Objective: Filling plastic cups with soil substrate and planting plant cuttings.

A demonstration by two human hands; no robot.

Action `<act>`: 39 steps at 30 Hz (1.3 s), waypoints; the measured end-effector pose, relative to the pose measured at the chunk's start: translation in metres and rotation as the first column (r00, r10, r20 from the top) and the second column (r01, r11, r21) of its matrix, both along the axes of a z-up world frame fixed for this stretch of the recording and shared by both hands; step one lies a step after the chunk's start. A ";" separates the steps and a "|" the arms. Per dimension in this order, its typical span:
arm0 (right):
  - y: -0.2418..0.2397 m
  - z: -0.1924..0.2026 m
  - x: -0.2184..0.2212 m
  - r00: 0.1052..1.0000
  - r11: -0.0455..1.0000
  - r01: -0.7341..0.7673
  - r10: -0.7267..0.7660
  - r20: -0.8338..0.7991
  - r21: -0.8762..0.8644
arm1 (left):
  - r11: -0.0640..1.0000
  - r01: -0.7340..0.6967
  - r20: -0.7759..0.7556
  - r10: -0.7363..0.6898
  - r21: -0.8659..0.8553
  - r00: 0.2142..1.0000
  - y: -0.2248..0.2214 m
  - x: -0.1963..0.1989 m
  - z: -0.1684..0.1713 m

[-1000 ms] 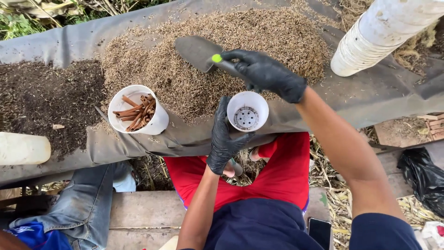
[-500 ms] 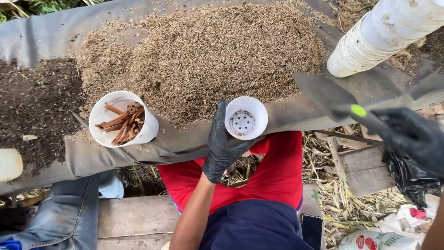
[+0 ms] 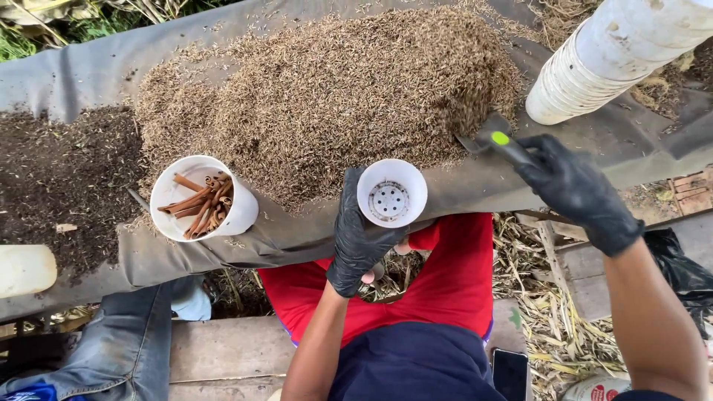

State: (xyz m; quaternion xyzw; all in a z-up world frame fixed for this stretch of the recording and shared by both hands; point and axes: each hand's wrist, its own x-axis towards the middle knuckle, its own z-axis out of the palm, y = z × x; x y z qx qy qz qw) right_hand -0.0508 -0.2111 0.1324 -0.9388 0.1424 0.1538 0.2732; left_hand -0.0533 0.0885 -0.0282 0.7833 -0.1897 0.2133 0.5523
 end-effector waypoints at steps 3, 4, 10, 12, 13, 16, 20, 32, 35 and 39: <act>-0.001 -0.022 0.011 0.978 0.994 -0.087 0.074 0.196 0.060 | 1.000 -0.004 0.033 0.003 0.017 0.999 -0.001 0.001 0.003; 0.003 -0.025 0.014 0.947 0.983 -0.107 0.056 0.316 0.148 | 1.000 0.000 0.053 0.000 0.009 0.999 -0.001 0.002 0.007; -0.001 -0.020 0.000 0.965 0.992 0.029 -0.059 0.254 0.120 | 1.000 0.003 0.036 -0.003 0.008 0.999 0.000 0.002 -0.008; -0.010 -0.029 -0.006 0.957 0.990 -0.014 -0.027 0.290 0.139 | 0.999 -0.026 0.068 0.023 0.037 0.997 -0.002 0.003 -0.014; -0.015 -0.033 -0.008 0.946 0.986 -0.060 0.006 0.324 0.156 | 0.996 -0.058 0.100 0.051 0.066 0.994 -0.003 0.004 -0.017; -0.015 -0.025 -0.019 0.969 0.940 0.005 -0.088 0.229 0.342 | 0.997 -0.058 0.116 0.052 0.045 0.992 -0.004 0.004 -0.006; -0.035 -0.027 -0.022 0.973 0.925 -0.009 -0.079 0.216 0.379 | 1.000 -0.014 0.147 0.014 -0.004 0.989 -0.006 0.008 0.016; -0.057 0.038 0.009 0.909 0.950 -0.298 0.253 0.331 0.092 | 0.997 -0.031 0.077 0.026 0.073 0.997 -0.038 0.037 0.055; -0.050 0.064 0.026 0.938 0.955 -0.291 0.274 0.213 0.054 | 0.994 -0.088 0.107 0.081 0.063 0.991 -0.035 0.053 0.065; -0.022 0.103 0.056 0.934 0.936 -0.351 0.352 -0.063 0.025 | 0.973 -0.213 0.193 0.192 0.094 0.962 -0.023 0.067 0.081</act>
